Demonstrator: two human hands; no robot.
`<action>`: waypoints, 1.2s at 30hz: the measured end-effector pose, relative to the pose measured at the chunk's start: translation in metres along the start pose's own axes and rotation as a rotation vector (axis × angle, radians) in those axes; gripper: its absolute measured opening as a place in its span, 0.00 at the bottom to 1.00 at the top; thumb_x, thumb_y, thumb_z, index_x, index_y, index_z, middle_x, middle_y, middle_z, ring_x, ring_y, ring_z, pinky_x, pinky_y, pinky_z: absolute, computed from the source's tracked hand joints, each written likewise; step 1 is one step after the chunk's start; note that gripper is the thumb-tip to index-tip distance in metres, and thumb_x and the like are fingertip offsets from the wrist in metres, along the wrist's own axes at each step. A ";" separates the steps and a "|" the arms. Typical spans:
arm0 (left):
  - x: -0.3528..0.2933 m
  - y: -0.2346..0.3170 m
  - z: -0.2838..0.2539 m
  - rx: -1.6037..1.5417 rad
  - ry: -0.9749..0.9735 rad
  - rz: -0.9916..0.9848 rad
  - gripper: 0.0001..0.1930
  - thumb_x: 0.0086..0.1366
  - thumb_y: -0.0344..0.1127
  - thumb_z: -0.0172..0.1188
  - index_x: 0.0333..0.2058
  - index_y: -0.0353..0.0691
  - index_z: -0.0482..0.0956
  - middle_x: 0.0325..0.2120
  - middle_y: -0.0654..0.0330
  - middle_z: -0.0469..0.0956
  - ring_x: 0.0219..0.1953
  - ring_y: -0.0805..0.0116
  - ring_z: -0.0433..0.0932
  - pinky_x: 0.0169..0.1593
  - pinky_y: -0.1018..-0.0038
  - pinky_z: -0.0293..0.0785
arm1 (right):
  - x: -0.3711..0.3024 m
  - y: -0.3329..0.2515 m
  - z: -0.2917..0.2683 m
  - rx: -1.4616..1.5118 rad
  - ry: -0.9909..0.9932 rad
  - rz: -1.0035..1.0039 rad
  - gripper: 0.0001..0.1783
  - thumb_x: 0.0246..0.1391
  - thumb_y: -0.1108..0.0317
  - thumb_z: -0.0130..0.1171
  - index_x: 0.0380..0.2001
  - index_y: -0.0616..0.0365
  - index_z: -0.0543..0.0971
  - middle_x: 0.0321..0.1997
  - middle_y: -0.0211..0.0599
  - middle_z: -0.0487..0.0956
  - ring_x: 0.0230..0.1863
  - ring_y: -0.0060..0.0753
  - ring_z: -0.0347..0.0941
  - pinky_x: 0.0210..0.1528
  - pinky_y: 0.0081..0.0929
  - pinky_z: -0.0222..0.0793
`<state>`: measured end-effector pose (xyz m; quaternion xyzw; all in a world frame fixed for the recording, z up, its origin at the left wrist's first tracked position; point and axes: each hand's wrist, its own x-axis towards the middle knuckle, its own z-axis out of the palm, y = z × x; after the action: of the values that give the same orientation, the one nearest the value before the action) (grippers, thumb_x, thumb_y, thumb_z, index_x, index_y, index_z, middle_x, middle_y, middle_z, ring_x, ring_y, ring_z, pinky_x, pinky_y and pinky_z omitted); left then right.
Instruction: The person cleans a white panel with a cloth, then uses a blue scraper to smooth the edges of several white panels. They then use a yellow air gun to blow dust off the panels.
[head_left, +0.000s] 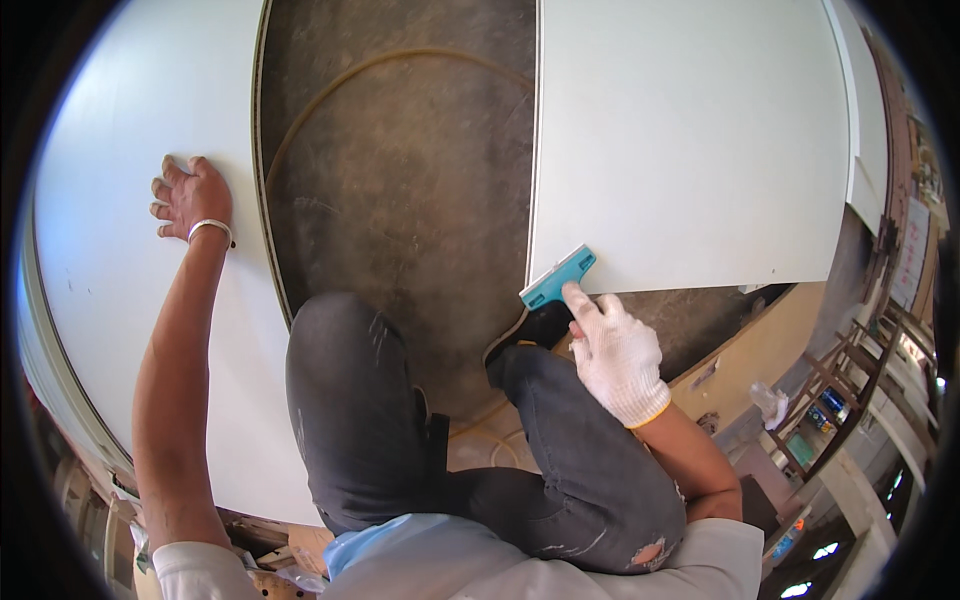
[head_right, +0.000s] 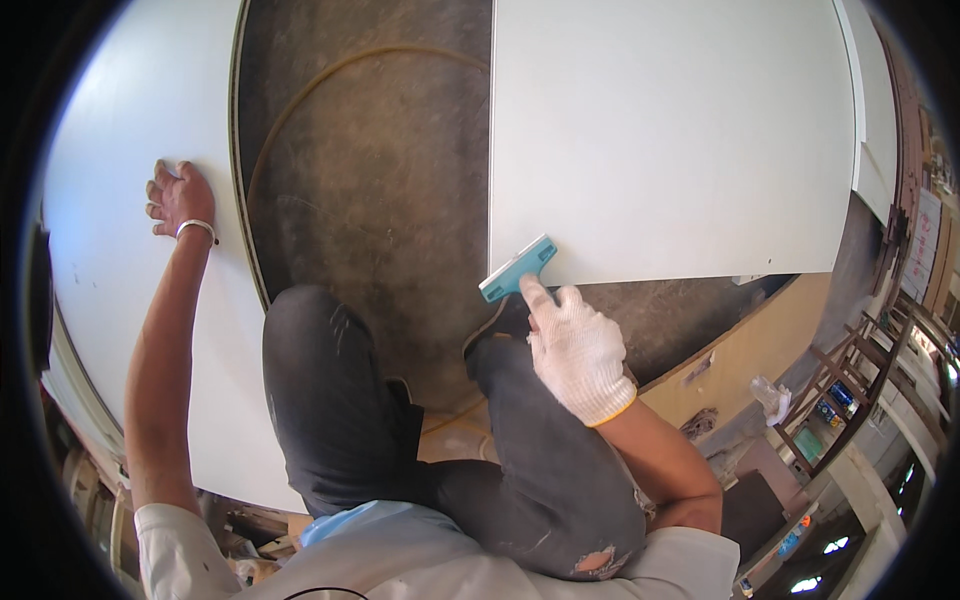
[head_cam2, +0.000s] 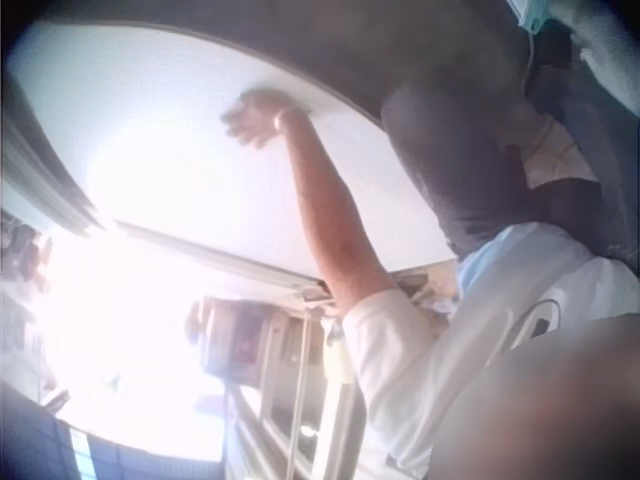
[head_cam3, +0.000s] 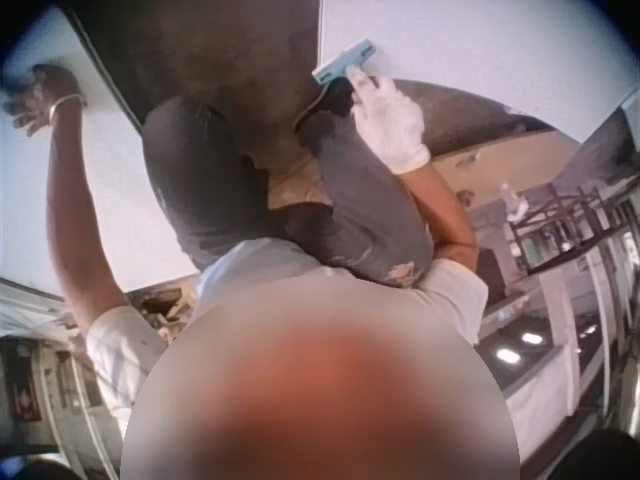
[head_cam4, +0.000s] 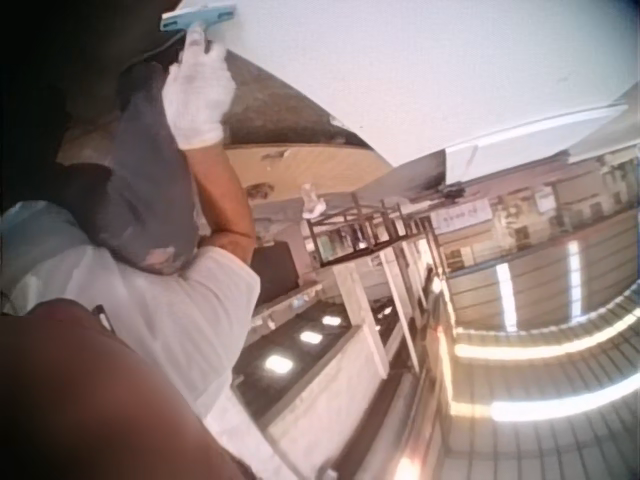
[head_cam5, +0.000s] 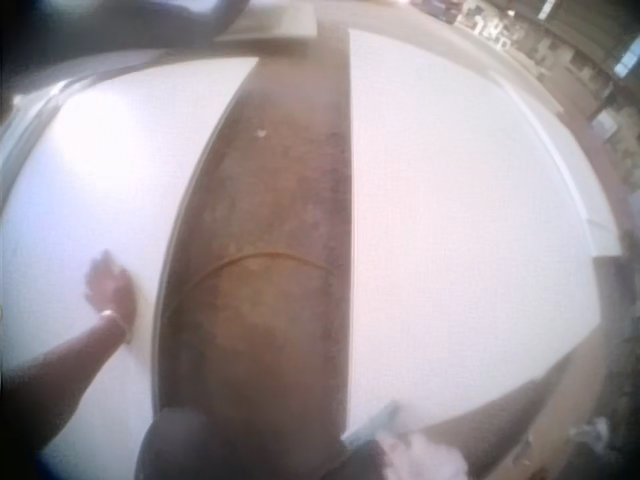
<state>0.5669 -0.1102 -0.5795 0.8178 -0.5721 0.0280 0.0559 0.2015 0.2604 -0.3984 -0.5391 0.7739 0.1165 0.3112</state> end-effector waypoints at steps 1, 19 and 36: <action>-0.001 0.000 -0.001 -0.002 0.016 0.006 0.34 0.73 0.55 0.38 0.74 0.52 0.55 0.75 0.48 0.51 0.76 0.35 0.46 0.72 0.34 0.39 | 0.004 -0.004 -0.001 -0.011 0.014 0.013 0.31 0.59 0.65 0.62 0.66 0.40 0.69 0.38 0.43 0.77 0.32 0.53 0.81 0.35 0.47 0.78; -0.007 0.008 -0.009 -0.028 -0.031 -0.013 0.34 0.73 0.54 0.38 0.74 0.52 0.55 0.76 0.47 0.50 0.76 0.33 0.43 0.73 0.33 0.37 | 0.002 -0.012 0.011 -0.010 0.044 0.118 0.28 0.61 0.63 0.60 0.65 0.38 0.71 0.40 0.45 0.78 0.35 0.57 0.81 0.38 0.51 0.78; -0.009 0.000 0.000 0.012 0.015 -0.005 0.34 0.74 0.57 0.41 0.75 0.56 0.55 0.77 0.52 0.49 0.77 0.37 0.43 0.73 0.35 0.39 | 0.054 -0.025 -0.023 -0.022 0.066 0.214 0.28 0.60 0.66 0.60 0.64 0.43 0.72 0.41 0.51 0.78 0.38 0.57 0.80 0.40 0.51 0.77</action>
<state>0.5642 -0.1020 -0.5807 0.8194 -0.5693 0.0373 0.0554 0.2038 0.1980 -0.4095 -0.4602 0.8357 0.1399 0.2653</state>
